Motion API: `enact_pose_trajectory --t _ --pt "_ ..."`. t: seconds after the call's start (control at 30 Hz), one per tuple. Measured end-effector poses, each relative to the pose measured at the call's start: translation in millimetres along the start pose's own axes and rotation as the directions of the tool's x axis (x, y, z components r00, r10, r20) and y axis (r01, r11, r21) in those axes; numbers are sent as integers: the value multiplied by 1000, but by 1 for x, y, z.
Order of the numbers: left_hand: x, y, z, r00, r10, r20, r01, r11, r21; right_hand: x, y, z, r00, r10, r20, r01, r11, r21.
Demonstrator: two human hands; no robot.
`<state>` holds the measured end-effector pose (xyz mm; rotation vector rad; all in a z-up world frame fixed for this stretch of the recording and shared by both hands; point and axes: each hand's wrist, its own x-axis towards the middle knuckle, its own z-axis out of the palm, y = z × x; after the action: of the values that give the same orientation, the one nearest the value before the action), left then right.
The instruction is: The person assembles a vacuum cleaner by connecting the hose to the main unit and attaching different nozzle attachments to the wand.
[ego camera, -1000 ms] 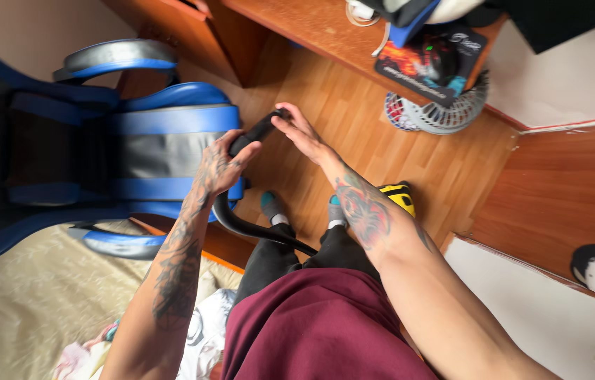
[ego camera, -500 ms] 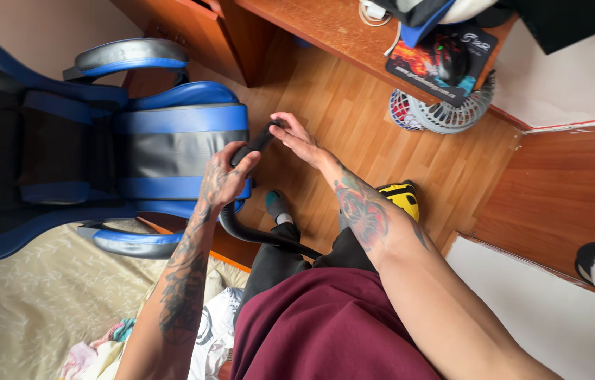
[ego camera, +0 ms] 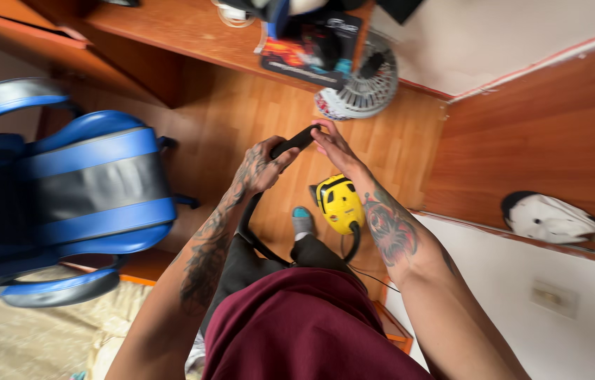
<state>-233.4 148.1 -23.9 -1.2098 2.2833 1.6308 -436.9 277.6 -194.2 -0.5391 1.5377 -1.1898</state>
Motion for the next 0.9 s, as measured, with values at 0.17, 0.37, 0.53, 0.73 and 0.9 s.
enact_pose_trajectory --t 0.17,0.37,0.53,0.73,0.9 --pt "42 45 101 984 149 102 -153 988 31 -53 30 -111 991 43 -126 -33 996 82" --pt "63 76 184 945 276 176 -275 961 -34 -112 44 -184 968 69 -239 -49 995 89" --pt "57 85 182 938 271 218 -285 958 39 -117 54 -188 965 51 -256 -19 992 124" --pt "37 64 135 974 149 170 -167 981 100 -88 45 -137 981 26 -191 -9 996 89" --pt "8 21 74 985 165 57 -172 974 146 -62 33 -63 995 -18 -95 20 1000 15"
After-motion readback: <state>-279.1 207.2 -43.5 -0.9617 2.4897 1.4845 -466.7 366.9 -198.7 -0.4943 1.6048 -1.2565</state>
